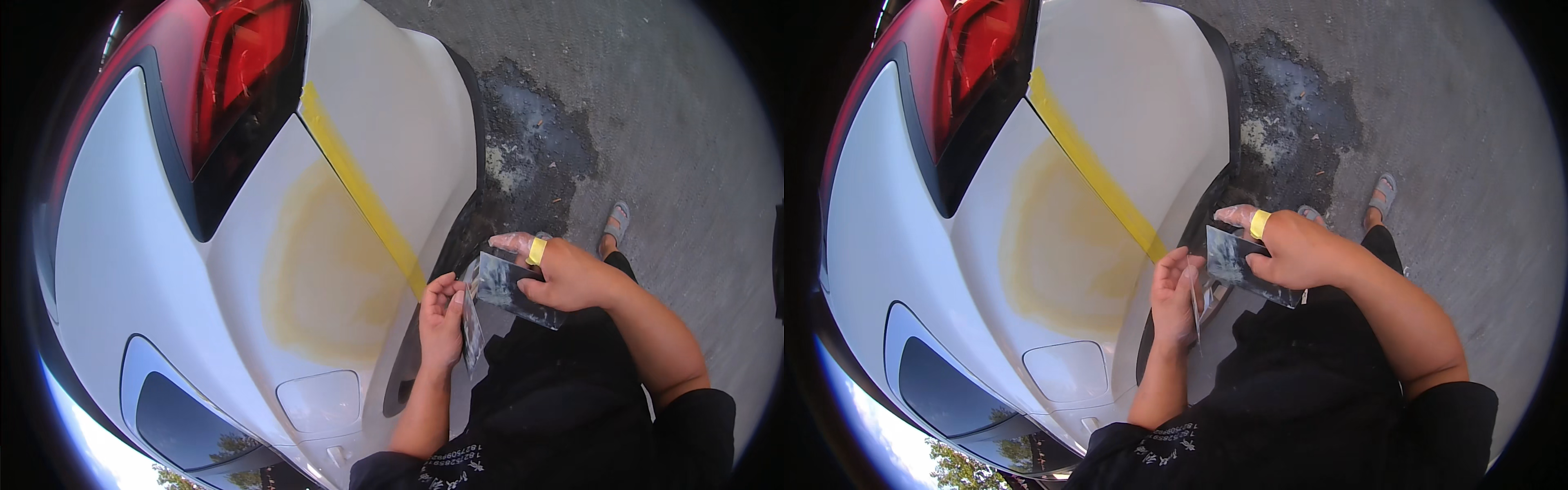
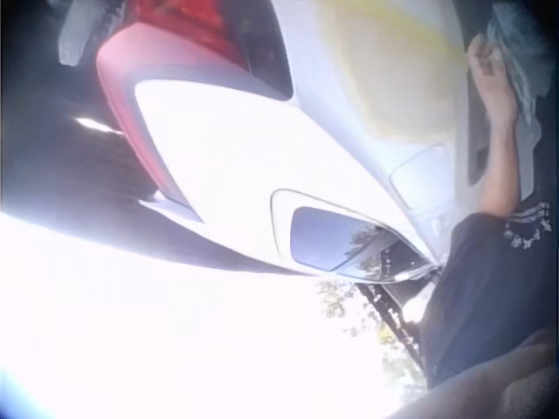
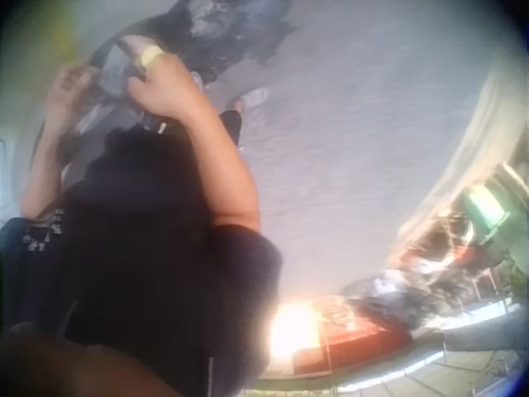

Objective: The person applies a beige body filler to a taped-off section on the rear quarter panel of a white car using a metal spreader. They repeatedly smooth the filler, scrape excess material onto the spreader, and adjust the yellow masking tape to refine the edges.

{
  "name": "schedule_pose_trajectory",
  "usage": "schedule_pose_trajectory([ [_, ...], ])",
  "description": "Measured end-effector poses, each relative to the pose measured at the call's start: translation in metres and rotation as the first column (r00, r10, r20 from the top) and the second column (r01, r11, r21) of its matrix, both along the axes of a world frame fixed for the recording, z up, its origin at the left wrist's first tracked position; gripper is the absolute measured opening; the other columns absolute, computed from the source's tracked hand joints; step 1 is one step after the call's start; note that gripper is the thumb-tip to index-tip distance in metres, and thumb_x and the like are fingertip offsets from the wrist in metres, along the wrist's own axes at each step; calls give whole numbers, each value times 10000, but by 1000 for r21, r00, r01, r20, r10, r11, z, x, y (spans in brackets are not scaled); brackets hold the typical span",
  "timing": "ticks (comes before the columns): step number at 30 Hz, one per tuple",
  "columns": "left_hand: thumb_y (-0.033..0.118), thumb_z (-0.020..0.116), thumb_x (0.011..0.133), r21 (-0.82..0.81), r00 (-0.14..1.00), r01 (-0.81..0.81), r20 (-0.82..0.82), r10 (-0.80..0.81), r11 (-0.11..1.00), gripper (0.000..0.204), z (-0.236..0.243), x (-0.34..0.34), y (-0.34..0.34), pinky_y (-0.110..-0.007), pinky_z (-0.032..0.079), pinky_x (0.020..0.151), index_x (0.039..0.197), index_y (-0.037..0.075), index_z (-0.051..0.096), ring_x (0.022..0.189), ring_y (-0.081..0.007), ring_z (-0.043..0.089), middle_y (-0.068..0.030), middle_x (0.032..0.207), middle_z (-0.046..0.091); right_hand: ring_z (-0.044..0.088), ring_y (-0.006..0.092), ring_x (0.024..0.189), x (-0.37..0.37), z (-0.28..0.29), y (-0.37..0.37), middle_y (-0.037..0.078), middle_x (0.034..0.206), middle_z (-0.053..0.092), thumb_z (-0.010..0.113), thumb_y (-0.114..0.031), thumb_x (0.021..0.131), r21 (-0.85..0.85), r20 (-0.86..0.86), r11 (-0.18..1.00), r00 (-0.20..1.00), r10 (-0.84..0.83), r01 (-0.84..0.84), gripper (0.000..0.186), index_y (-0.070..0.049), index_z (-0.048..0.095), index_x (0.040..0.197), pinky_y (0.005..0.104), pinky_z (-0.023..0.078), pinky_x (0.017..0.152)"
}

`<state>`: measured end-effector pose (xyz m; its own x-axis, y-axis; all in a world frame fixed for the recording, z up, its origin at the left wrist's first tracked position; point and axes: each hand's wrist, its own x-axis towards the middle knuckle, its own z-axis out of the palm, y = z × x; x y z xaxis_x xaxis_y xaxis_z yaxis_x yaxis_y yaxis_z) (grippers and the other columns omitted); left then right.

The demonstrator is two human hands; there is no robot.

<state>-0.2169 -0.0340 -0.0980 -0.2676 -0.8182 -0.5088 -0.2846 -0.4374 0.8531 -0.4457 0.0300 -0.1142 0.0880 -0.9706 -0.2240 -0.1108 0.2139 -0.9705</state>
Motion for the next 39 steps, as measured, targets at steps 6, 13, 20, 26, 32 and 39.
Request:
schedule_pose_trajectory([
  [6,132,546,946,189,998,19,-61,-8,982,272,-3,-9,-4,-230,448,822,1180,-6,528,893,-89,561,-48,1012,614,579,204,678,-6,12,-5,76,762,588,610,-39,758,38,15,999,1000,0,-1,666,-114,390,1382,332,460,631],
  [13,142,575,933,270,967,218,-192,-170,938,161,-7,-16,-11,-202,437,683,1023,11,604,744,-43,532,12,851,615,625,252,726,-17,20,-22,129,868,637,607,-66,778,108,-1,989,995,101,-101,640,-91,386,1378,353,489,687],
  [20,153,565,935,305,989,145,-11,-149,941,142,-9,-7,-5,-203,416,649,975,25,614,701,-39,507,29,798,596,558,78,732,-25,29,-111,35,850,604,615,-40,839,-46,142,891,886,-442,452,542,-34,409,1340,244,476,672],
  [26,155,558,936,329,993,111,9,-120,938,151,-20,3,5,-205,418,654,975,20,612,697,-41,513,26,792,599,623,164,731,-22,55,-181,103,849,639,601,-49,834,-214,228,748,776,-588,629,519,27,410,1311,293,504,688],
  [32,161,550,942,352,995,90,3,-98,932,148,-23,0,7,-196,408,644,965,29,612,689,-33,503,30,787,596,625,170,704,-29,56,-191,113,814,641,595,-42,838,-278,195,695,747,-635,663,508,45,407,1301,291,507,675],
  [39,118,551,940,360,994,102,-12,-104,928,110,-24,5,5,-192,423,670,956,20,597,707,-43,527,13,824,615,613,144,729,-28,61,-188,85,829,638,621,-52,834,-254,198,712,756,-624,654,527,5,417,1316,276,501,700],
])
